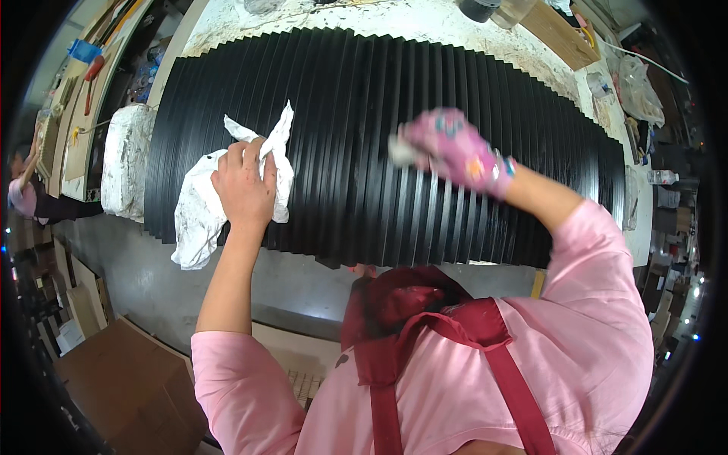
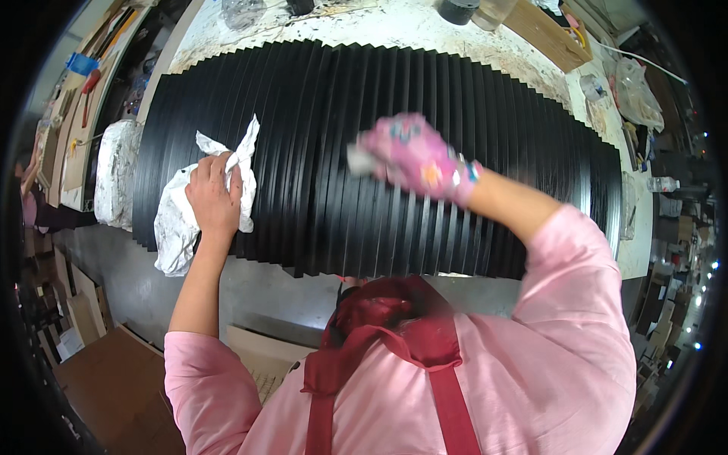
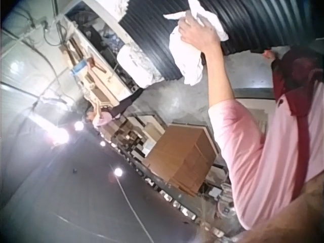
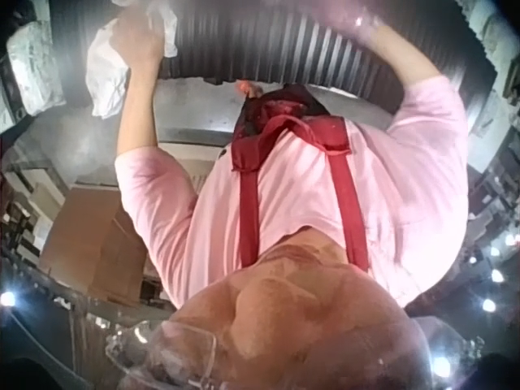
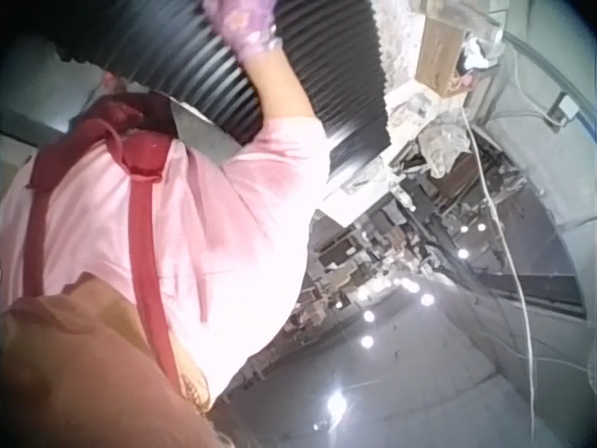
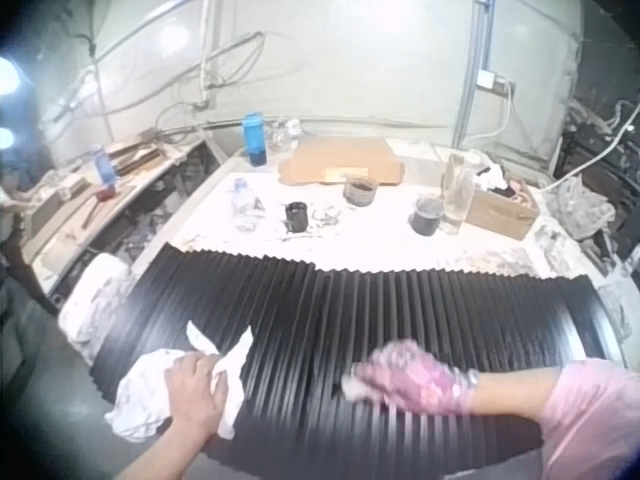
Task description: The person applies a black substance to a series of wooden slats using a small brush. They use a white cloth to wipe the surface and then carefully brush the black substance into the grooves of the slats, handling a black circular container of the substance throughout.
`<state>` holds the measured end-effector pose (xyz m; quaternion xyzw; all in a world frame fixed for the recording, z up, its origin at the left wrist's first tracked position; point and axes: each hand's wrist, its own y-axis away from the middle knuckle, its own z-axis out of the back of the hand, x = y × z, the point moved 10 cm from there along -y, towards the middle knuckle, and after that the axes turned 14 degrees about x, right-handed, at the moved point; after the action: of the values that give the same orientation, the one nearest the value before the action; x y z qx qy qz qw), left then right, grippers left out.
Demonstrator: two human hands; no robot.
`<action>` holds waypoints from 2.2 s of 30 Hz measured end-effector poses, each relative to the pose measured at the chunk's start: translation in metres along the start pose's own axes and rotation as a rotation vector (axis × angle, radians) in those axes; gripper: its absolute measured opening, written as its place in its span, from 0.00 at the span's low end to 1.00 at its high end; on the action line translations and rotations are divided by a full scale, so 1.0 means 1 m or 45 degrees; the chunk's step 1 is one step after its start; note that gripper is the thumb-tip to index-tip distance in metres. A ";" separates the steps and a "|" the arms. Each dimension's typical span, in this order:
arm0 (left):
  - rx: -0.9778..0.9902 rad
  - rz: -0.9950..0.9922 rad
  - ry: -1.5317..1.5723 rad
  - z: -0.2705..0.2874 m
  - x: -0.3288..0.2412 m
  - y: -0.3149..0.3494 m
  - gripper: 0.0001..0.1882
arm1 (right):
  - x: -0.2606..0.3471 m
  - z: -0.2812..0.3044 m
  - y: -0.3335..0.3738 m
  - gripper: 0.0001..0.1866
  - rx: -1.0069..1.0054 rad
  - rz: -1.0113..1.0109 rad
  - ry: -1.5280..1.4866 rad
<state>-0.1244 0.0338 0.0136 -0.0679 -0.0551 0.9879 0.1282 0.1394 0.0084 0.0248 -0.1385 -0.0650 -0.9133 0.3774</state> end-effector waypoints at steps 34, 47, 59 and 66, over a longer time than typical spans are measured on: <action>-0.066 -0.056 0.007 0.000 -0.011 -0.007 0.14 | -0.073 0.029 0.023 0.15 -0.425 -0.456 0.065; -0.116 -0.066 -0.017 0.004 -0.003 -0.003 0.15 | 0.037 0.012 0.000 0.18 -0.375 -0.028 -0.271; -0.143 -0.068 -0.009 0.006 -0.005 0.002 0.15 | 0.122 -0.011 0.009 0.18 -0.269 0.006 -0.202; -0.123 -0.042 -0.034 -0.001 0.006 0.002 0.16 | 0.188 -0.050 0.070 0.22 0.250 0.139 -0.154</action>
<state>-0.1309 0.0333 0.0114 -0.0600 -0.1056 0.9827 0.1402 0.0518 -0.1782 0.0353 -0.1588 -0.1692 -0.8707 0.4337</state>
